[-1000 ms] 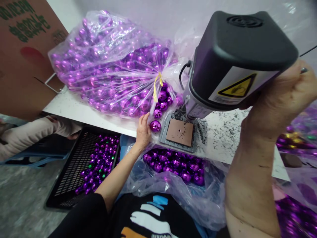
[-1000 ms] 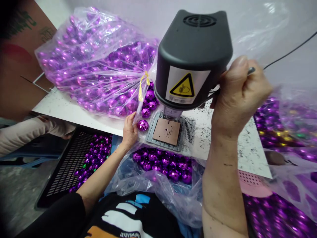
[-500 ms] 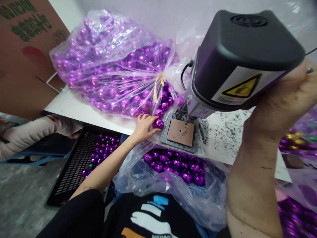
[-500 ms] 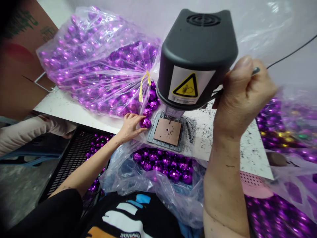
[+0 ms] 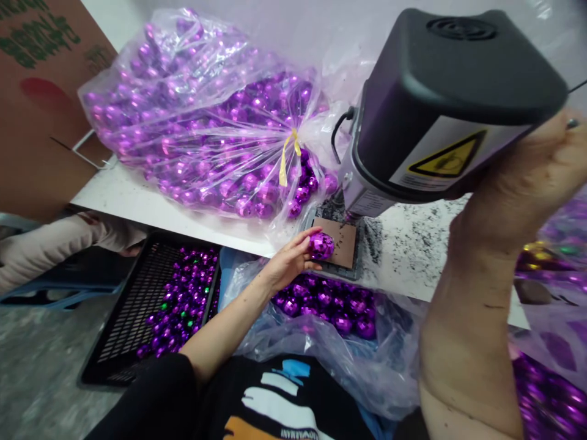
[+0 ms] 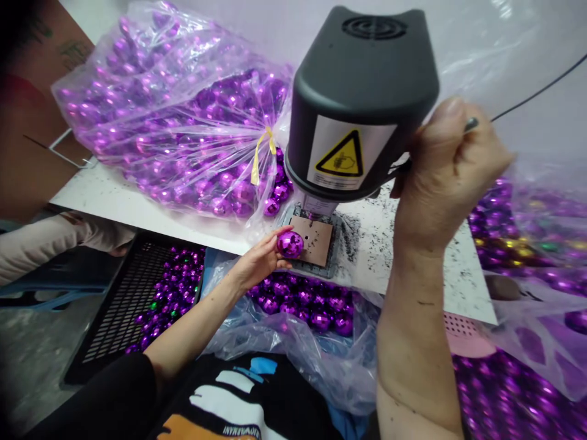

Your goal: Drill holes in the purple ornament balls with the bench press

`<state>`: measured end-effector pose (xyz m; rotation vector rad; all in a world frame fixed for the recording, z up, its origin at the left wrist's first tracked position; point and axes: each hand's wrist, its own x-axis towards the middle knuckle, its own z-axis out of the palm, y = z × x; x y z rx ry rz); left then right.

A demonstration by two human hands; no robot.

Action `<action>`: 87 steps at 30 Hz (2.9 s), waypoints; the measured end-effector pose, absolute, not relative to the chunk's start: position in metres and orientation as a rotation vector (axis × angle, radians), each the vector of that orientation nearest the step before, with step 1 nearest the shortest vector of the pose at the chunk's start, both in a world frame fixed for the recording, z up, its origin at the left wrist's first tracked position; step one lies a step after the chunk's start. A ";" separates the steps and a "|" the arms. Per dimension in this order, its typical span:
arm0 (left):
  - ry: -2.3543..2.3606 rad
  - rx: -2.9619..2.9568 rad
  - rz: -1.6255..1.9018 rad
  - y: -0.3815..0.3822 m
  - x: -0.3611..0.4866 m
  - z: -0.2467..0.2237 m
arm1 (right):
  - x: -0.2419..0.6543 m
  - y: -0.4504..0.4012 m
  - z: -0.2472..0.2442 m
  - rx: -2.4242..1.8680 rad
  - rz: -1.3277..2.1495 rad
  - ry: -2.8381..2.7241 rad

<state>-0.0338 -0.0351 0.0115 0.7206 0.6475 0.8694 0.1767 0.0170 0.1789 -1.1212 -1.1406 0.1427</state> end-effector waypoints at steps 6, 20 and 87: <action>0.815 0.992 0.897 -0.028 -0.034 0.007 | 0.183 0.024 0.172 -1.113 0.051 -1.150; 1.150 1.611 0.992 0.000 -0.022 -0.002 | 0.187 0.025 0.166 -1.138 0.024 -1.178; 1.526 2.257 1.043 -0.007 0.031 -0.013 | 0.178 -0.039 0.051 -1.040 -0.318 -1.398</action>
